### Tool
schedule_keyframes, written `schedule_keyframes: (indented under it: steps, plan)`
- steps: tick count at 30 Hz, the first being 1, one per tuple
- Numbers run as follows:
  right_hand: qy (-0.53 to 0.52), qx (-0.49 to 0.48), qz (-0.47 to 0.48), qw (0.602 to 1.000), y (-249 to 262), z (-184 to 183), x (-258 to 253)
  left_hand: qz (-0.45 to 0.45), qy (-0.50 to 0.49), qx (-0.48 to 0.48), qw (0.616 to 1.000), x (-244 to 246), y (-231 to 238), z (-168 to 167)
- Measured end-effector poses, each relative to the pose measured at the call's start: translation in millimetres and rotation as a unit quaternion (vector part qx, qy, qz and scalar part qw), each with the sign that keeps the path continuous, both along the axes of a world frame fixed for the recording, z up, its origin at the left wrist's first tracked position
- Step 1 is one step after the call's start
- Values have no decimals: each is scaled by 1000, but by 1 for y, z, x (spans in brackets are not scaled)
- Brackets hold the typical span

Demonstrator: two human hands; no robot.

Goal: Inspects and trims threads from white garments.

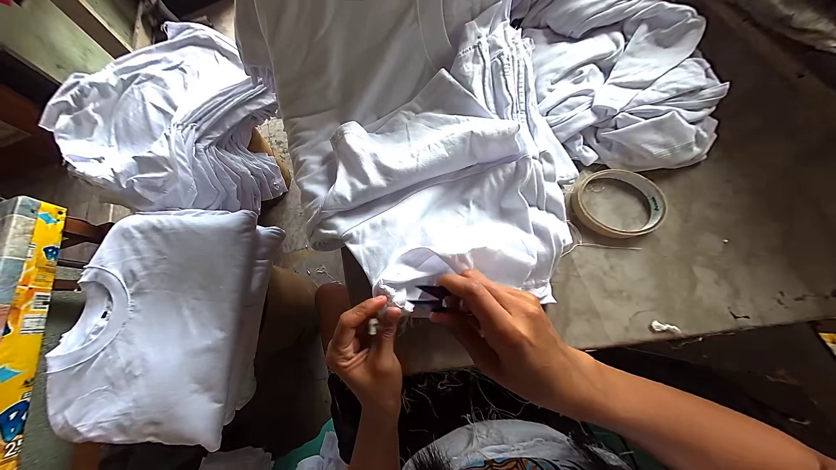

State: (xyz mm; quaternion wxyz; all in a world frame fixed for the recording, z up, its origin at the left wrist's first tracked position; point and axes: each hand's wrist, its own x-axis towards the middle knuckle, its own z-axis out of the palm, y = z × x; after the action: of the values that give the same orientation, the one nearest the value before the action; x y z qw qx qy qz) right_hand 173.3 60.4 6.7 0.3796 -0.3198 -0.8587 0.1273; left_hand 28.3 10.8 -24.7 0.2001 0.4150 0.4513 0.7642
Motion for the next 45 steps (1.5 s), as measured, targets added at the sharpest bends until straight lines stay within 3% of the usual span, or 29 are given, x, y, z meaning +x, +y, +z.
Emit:
schedule_keyframes:
  steps: [10, 13, 17, 20, 22, 24, 27, 30, 32, 36, 38, 45]
  plan:
    - [-20, 28, -17, 999, -5, 3, -14, -28, 168, 7, 985, -3, -19, 4]
    - [-3, 23, -22, 999, 7, 13, -15, -44, 103, -31, 993, -7, -20, 1]
    - [16, -69, 43, 997, 25, 19, -23, -58, 28, -159, 985, -4, -12, 5]
    - [-1, -72, 49, 996, 30, 23, -10, -29, 160, -178, 971, -10, -28, 10]
    - [-13, -58, 43, 997, 23, 25, 8, -42, 190, -162, 967, -15, -44, 11]
    - [-24, -56, 48, 997, 17, 22, 20, -101, 109, -151, 977, -12, -47, 8]
    - [-38, -52, 43, 997, 14, 11, 24, -212, -165, -93, 959, 5, -40, -2]
    - [-53, -46, 38, 997, 16, 2, 24, -200, -265, -17, 943, 18, -31, 0]
    - [-69, -39, 41, 996, 15, -1, 21, -168, -242, 6, 955, 23, -26, 1]
    - [-97, 9, 46, 994, 12, -1, 11, -99, -60, -10, 993, 24, -23, -4]
    - [-103, 29, 49, 993, 15, 0, 8, -83, -18, -20, 996, 23, -23, -5]
    - [-88, 22, 40, 995, 22, 1, 9, -129, -108, 7, 986, 21, -26, -7]
